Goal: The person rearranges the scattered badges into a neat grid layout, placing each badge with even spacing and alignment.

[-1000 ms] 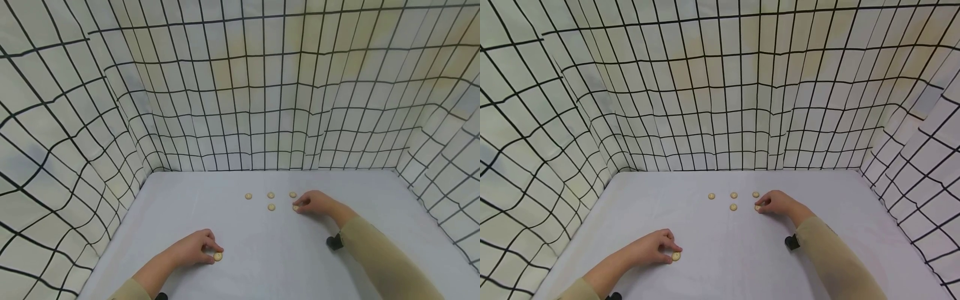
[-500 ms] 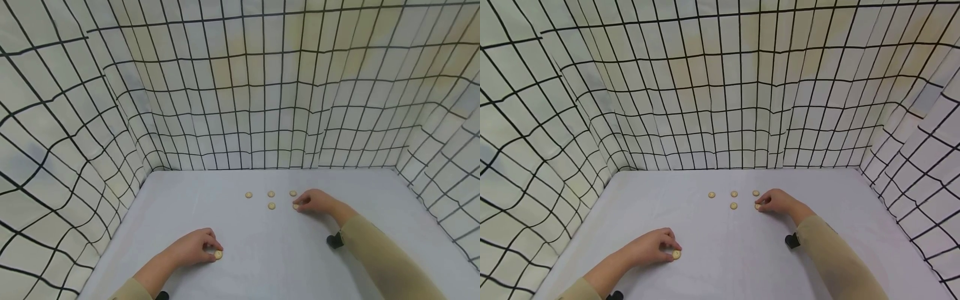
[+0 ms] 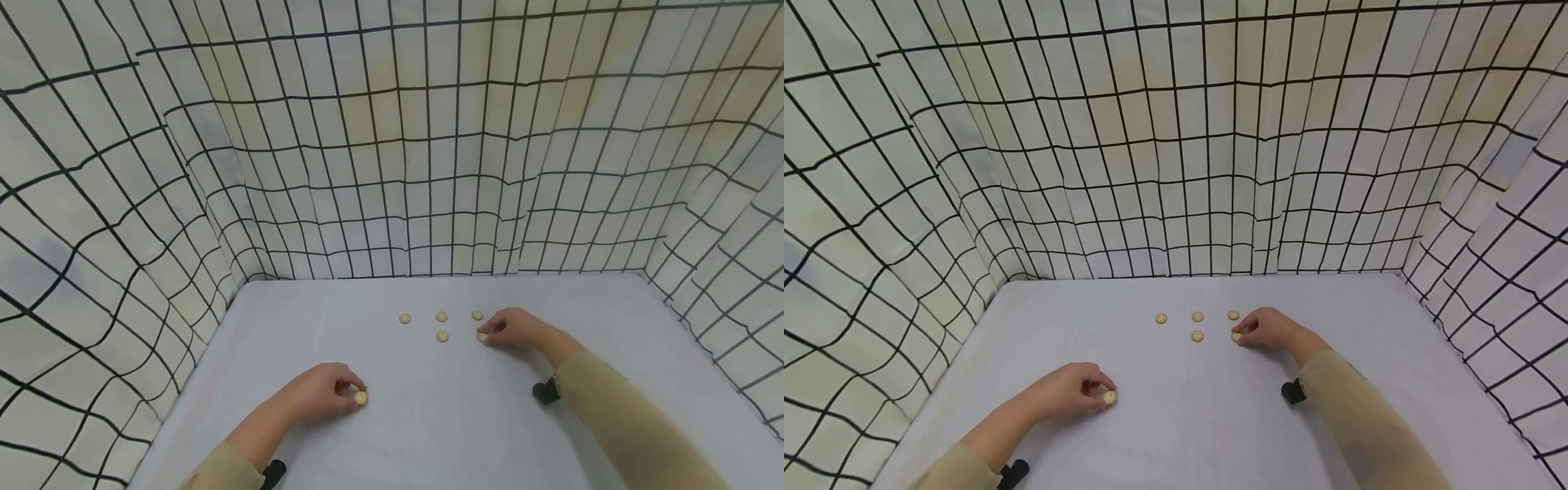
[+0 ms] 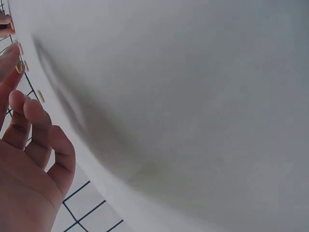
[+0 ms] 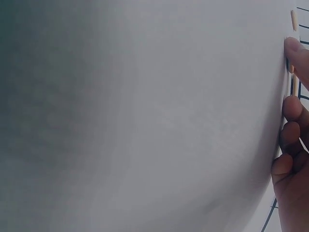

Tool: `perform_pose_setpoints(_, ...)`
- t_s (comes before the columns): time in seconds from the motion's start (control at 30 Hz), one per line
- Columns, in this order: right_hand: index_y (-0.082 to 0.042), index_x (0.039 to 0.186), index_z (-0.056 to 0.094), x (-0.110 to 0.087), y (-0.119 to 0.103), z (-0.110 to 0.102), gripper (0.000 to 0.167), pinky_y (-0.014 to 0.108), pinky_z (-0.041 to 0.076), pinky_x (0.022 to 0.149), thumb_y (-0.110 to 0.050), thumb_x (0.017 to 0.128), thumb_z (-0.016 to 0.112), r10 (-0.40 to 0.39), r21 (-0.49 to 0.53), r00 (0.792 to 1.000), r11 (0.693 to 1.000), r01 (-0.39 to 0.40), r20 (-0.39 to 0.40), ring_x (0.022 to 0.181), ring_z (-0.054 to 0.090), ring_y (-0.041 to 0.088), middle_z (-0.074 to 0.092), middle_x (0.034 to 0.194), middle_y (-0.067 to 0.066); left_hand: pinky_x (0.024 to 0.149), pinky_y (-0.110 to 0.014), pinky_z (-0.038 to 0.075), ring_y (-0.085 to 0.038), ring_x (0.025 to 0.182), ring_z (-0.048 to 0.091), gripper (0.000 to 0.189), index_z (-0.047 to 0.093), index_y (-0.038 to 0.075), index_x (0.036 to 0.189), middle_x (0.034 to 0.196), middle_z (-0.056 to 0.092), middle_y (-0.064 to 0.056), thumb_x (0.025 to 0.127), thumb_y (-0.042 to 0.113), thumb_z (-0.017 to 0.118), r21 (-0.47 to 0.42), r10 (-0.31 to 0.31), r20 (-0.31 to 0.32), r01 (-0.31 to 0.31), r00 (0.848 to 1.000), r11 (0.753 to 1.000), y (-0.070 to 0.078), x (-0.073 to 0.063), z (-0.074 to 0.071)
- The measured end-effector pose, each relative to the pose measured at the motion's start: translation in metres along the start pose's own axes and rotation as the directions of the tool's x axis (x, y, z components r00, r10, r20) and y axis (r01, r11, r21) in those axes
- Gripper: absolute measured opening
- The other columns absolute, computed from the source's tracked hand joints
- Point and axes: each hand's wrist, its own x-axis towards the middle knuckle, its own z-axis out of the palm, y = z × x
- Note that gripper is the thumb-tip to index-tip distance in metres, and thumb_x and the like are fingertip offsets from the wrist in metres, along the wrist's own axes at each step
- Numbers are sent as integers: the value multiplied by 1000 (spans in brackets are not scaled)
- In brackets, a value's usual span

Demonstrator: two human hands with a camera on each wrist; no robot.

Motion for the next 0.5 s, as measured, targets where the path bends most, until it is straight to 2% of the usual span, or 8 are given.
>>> perform_pose_setpoints(0.2,-24,109,77,2,2,0,26,37,46,81,-28,84,79,11,3,1000,1000,-11,5,90,53,17,65,99,-4,67,-33,40,-13,77,49,18,76,31,99,78,54,5,83,27,81,-19,-20,-32,19,999,1000,5,27,-2)
perform_pose_setpoints(0.5,-26,108,77,5,6,2,25,39,47,83,-30,83,79,11,5,1000,1000,-11,6,91,54,17,66,102,-4,66,-33,39,-14,77,49,17,76,30,101,77,52,3,84,27,80,-29,-27,-45,25,999,999,14,67,-6)
